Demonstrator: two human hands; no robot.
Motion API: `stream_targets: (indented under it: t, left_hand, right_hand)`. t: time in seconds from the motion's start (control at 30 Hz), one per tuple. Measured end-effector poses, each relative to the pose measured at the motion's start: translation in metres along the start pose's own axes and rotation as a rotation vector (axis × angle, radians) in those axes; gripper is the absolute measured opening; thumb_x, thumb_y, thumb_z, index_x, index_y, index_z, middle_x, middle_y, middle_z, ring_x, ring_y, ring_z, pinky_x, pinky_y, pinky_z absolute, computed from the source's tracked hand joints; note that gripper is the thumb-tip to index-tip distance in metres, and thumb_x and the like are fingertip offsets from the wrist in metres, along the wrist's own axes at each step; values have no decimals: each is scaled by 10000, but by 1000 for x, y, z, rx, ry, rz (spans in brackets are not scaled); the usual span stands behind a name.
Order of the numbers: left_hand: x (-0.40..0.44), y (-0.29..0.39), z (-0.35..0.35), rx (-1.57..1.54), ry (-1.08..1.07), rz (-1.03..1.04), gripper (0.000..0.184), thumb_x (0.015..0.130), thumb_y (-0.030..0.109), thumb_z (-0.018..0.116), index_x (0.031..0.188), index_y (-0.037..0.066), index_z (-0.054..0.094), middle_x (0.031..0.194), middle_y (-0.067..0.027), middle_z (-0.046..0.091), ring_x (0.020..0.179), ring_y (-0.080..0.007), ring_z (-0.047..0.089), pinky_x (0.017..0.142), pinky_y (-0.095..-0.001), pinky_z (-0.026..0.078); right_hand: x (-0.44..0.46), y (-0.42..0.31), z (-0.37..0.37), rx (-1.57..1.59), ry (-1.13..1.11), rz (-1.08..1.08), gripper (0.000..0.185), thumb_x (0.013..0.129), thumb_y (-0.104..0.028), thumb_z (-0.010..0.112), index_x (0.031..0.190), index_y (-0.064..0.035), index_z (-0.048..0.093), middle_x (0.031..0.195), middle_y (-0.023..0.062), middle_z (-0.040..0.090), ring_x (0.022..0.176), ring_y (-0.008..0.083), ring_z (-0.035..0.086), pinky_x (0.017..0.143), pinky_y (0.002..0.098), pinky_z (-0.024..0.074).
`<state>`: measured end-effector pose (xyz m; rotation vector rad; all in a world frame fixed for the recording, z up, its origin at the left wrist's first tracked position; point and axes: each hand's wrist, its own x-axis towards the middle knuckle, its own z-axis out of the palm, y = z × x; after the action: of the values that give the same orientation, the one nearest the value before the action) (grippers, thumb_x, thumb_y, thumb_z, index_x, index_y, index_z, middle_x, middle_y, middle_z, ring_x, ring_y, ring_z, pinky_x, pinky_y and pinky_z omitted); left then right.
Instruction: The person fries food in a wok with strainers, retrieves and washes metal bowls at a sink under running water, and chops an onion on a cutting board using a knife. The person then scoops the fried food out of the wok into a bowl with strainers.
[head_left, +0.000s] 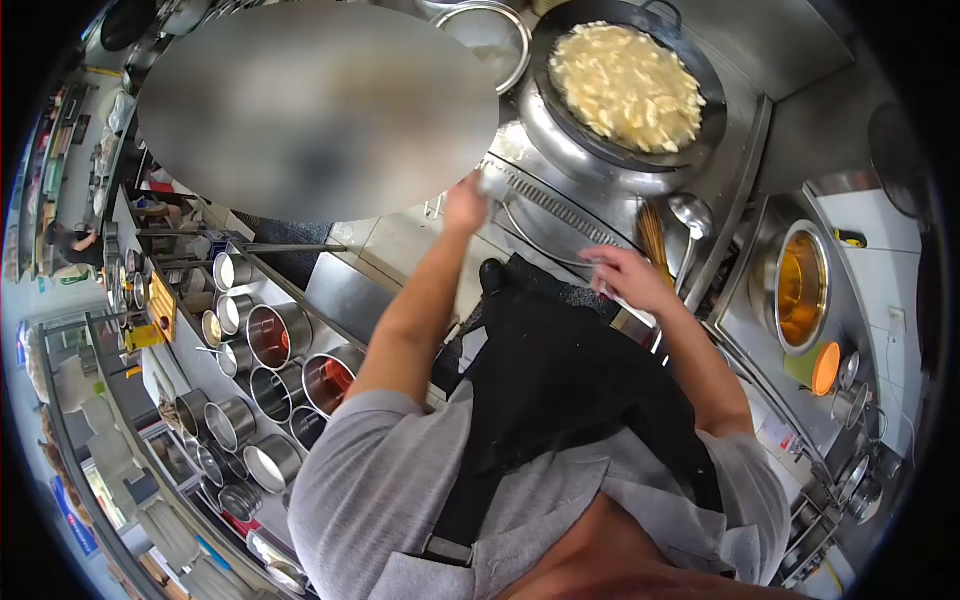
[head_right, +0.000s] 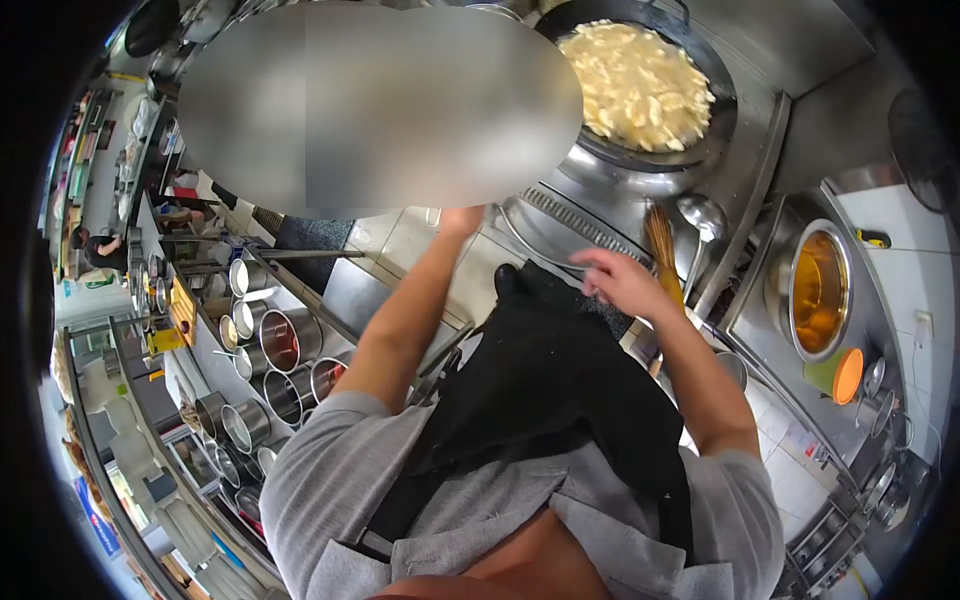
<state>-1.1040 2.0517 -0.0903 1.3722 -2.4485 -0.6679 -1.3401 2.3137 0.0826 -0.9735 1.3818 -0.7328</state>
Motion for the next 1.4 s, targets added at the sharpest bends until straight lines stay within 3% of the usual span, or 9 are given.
stream_targets:
  t: [0.3,0.47,0.57,0.7,0.8,1.07,1.2,1.27,1.4]
  left_hand:
    - [-33,17,-47,-21,-30,-23,611,727,246,760,1285,148,531,1270,-151,505,1145,-373,513,937,-468,453]
    - [-33,-93,-56,-213,271,-341,472,797,268,738,1154,16,562,1125,-192,589,1062,-347,563,902,-439,464]
    - [-12,-114,-63,-1115,-311,-798,423,897,282,684,1141,-44,571,990,-159,686,869,-211,660,728,-375,514]
    - [-20,-85,-123,-728,-291,-420,253,947,219,620,1058,-4,666,832,-101,690,739,-154,641,656,-325,520]
    - [-32,-74,-153,-469,-263,147,236,942,201,616,971,-20,694,830,-141,701,727,-224,665,667,-355,534]
    - [92,-129,-85,-101,-241,-187,558,798,306,762,1170,-31,519,1006,-252,674,949,-426,653,845,-439,511]
    - [99,-80,-138,-491,-543,-296,511,827,204,702,1241,16,467,852,-165,647,821,-288,669,677,-406,550]
    - [94,-46,-163,-1329,-578,-481,447,893,95,567,1315,75,421,876,-127,608,740,-235,609,589,-398,522]
    - [100,-14,-119,-1524,-592,-402,536,935,95,498,1437,160,321,954,-157,598,738,-253,596,615,-403,545]
  right_hand:
    - [252,-55,109,-191,216,-196,311,926,-49,511,1233,-21,554,820,64,626,619,105,561,531,276,483]
    - [298,-38,144,275,62,329,304,919,-63,536,1217,-9,509,873,149,623,591,194,608,503,334,532]
    - [287,-22,176,167,104,478,492,935,-171,592,1367,-39,398,1067,163,588,727,224,634,587,349,554]
    - [295,-22,186,591,171,327,507,972,-372,583,1379,-135,396,1125,90,601,901,213,615,667,359,510]
    - [290,-61,167,865,204,171,369,1012,-316,513,1335,-166,419,945,45,600,756,188,595,605,328,462]
    - [134,-133,74,841,216,-27,275,1053,-210,400,1323,-186,449,650,-26,342,485,82,260,455,255,291]
    - [40,-102,5,761,630,-98,526,1036,-243,455,1516,-262,240,830,45,508,612,141,484,525,289,486]
    - [1,-107,-17,334,748,27,519,1031,-188,452,1507,-222,249,760,5,477,585,109,451,497,242,440]
    - [-34,-23,-85,315,927,57,534,1012,-152,440,1499,-268,255,698,-11,446,482,65,357,415,234,328]
